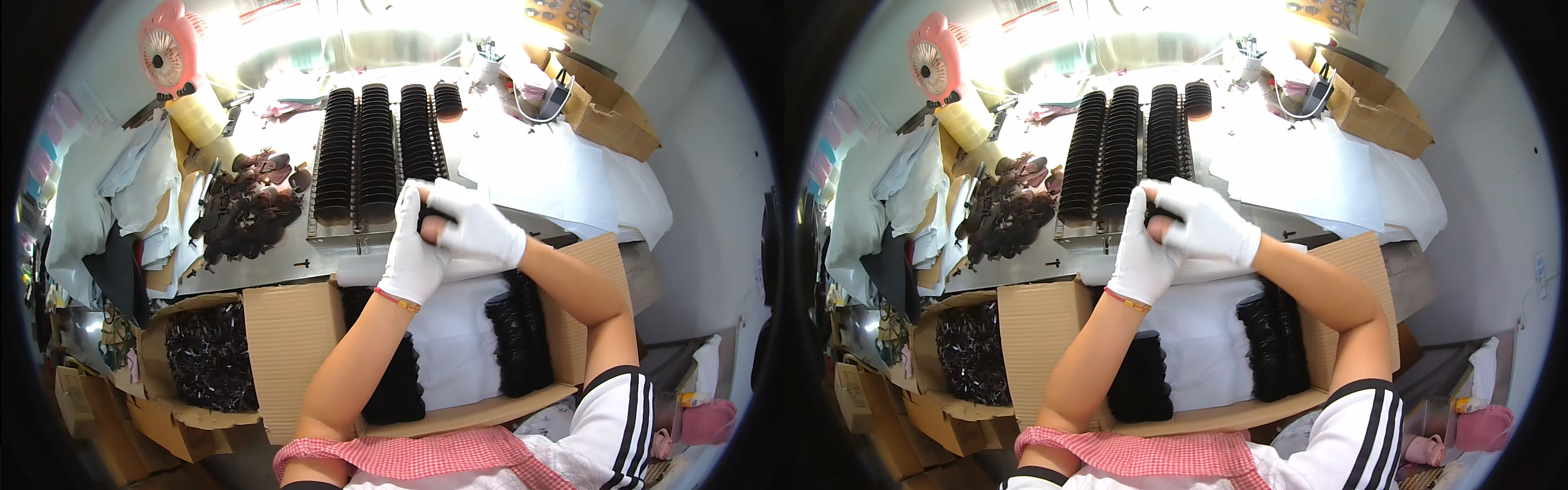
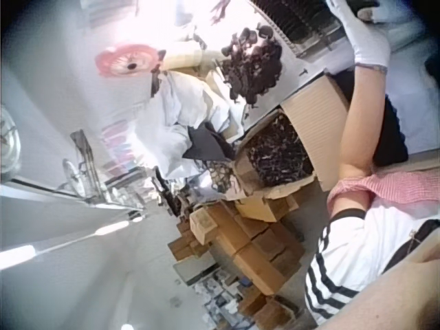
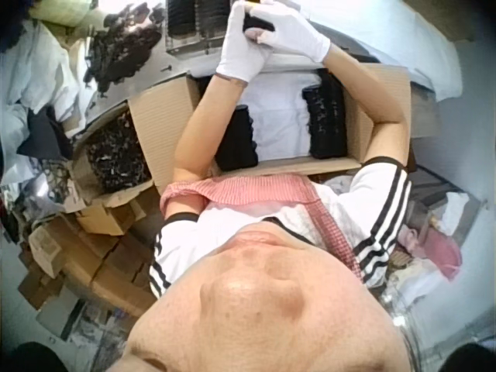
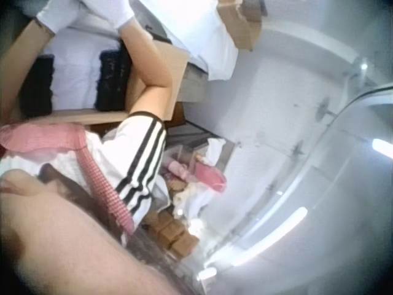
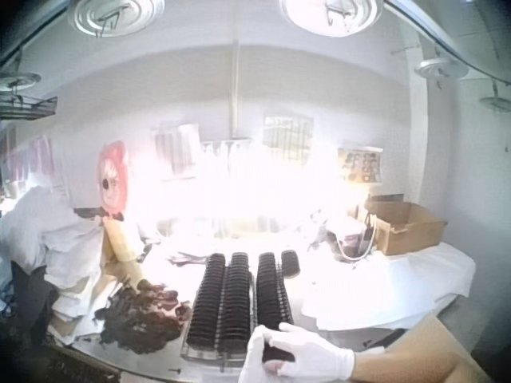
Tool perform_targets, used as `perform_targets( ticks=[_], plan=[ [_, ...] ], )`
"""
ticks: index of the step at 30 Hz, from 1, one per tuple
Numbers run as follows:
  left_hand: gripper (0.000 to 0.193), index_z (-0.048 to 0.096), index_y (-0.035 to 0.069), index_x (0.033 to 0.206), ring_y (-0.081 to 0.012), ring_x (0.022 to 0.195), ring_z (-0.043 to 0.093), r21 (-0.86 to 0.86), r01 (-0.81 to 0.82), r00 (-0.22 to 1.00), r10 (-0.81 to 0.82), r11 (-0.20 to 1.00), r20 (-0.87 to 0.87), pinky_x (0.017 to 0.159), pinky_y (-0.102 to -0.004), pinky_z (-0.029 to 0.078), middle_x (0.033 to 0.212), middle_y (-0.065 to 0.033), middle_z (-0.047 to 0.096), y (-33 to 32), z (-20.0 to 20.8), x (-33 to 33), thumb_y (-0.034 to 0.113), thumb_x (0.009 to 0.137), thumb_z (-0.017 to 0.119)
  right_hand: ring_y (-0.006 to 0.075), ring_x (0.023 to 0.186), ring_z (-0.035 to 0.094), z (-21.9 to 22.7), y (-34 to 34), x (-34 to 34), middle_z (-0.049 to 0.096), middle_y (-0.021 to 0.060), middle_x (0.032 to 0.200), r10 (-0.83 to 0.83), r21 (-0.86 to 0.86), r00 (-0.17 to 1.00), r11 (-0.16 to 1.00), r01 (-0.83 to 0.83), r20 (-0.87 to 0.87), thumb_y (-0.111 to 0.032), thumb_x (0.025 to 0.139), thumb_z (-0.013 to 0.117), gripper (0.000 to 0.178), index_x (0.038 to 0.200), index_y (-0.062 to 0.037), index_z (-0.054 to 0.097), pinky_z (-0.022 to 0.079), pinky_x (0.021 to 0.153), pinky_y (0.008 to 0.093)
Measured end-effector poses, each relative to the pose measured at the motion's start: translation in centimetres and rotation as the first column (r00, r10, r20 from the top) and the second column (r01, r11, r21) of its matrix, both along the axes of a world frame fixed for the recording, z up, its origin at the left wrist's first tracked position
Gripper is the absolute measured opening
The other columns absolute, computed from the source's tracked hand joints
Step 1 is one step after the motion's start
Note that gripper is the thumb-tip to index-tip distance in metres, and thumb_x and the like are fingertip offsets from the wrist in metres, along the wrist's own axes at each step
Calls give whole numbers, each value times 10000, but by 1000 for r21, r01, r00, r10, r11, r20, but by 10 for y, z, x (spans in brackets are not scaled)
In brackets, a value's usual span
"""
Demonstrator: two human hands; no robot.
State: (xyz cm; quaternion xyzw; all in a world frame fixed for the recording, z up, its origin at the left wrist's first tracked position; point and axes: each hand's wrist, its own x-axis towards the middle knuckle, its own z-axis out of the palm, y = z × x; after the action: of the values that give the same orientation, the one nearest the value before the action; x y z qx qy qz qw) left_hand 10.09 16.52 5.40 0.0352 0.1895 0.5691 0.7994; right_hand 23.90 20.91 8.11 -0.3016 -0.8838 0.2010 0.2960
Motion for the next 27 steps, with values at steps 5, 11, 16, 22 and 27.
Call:
perform_targets(
  ticks=[5,11,16,22,27],
  plan=[
    [128,593,245,1098,-149,889,615,-47,-83,969,69,995,-239,641,-268,499,1032,1,638,-5,-7,-5,233,976,629,183,945,668,-6,50,26,699,136,1134,-273,-431,922,892,136,-275,-189,911,652,349,1218,-23,652,528,843,312],
    [222,637,32,1070,-80,710,604,361,193,245,312,912,-918,611,-248,500,890,-49,655,6,-43,2,152,887,676,298,1258,564,-47,211,57,560,198,1370,-511,-90,858,859,505,-61,-212,870,735,721,1435,72,390,464,1039,358],
    [286,699,18,1065,-325,1048,657,320,290,-2,335,902,-942,954,-367,512,1139,-170,671,10,-53,1,200,845,676,322,1236,514,-50,255,55,581,148,1326,-405,61,892,914,401,202,-390,739,795,626,1322,-254,612,408,1069,417],
    [306,694,6,1086,-259,1035,653,262,371,11,278,891,-961,940,-323,506,1112,-143,665,12,-44,-9,179,833,691,334,933,659,-57,224,29,703,178,1096,-269,-70,956,963,262,-115,-77,901,631,415,1315,-91,627,517,893,361],
    [332,683,6,1112,-251,1050,641,253,406,8,273,878,-962,950,-321,497,1120,-137,660,14,-45,-10,175,827,695,372,823,674,-102,205,7,669,245,850,-560,303,829,789,535,-6,-59,901,524,260,1113,19,654,545,751,437]
  ],
)
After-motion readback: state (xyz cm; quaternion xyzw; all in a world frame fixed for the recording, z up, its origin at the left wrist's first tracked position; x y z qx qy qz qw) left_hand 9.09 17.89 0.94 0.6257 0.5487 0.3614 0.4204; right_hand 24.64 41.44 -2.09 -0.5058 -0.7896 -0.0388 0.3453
